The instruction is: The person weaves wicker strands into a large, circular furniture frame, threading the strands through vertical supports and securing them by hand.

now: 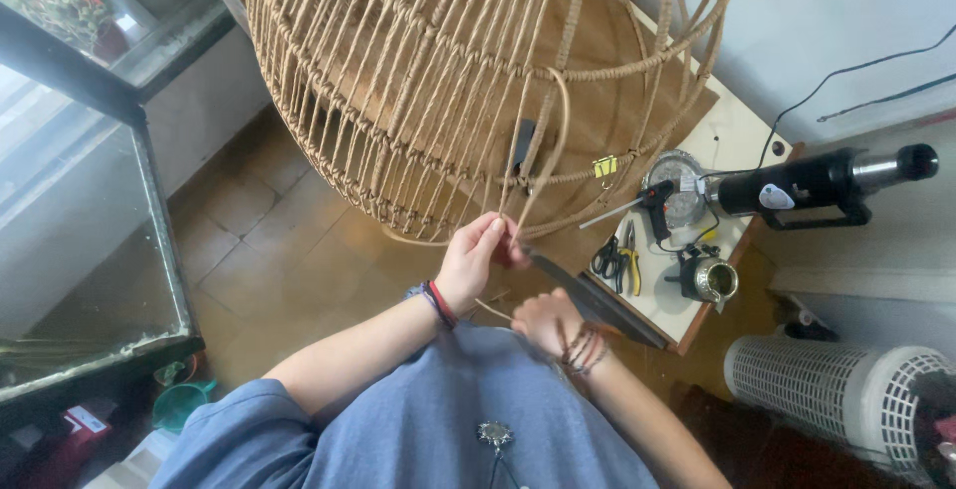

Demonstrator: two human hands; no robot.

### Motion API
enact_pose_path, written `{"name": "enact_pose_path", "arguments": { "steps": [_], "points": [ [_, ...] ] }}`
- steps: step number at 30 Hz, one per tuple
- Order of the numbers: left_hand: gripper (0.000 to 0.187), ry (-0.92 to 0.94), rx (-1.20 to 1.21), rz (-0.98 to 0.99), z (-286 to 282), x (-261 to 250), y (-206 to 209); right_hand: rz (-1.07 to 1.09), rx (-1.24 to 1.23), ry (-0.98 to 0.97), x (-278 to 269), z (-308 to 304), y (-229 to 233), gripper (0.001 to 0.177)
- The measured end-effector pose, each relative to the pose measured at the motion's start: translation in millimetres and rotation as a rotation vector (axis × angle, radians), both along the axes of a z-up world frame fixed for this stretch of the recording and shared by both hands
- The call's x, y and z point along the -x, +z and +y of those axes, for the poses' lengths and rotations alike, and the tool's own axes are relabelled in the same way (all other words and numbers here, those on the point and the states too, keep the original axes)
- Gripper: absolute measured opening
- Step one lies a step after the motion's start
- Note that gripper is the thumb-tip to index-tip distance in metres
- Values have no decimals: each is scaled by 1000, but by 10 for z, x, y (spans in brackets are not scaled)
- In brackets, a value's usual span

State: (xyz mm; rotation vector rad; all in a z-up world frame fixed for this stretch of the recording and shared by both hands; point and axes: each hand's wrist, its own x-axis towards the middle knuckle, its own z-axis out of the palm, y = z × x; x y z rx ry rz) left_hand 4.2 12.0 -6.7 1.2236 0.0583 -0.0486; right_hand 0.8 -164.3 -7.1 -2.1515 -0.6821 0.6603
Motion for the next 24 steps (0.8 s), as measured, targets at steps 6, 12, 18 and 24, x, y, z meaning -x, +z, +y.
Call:
{"name": "enact_pose_path", "arguments": {
  "steps": [6,12,18,24],
  "points": [
    [29,98,-177,10,69,-6,1,-130,-228,-234,-515,156,771,31],
    [28,72,-324,-48,75,-18,46,-76,-219,-120,-114,199,459,23],
    [30,73,135,75,13,34,55,63,694,180,-136,71,190,29],
    [24,62,-420,-4,96,17,92,87,-826,-279,-437,328,1116,46]
  ]
}}
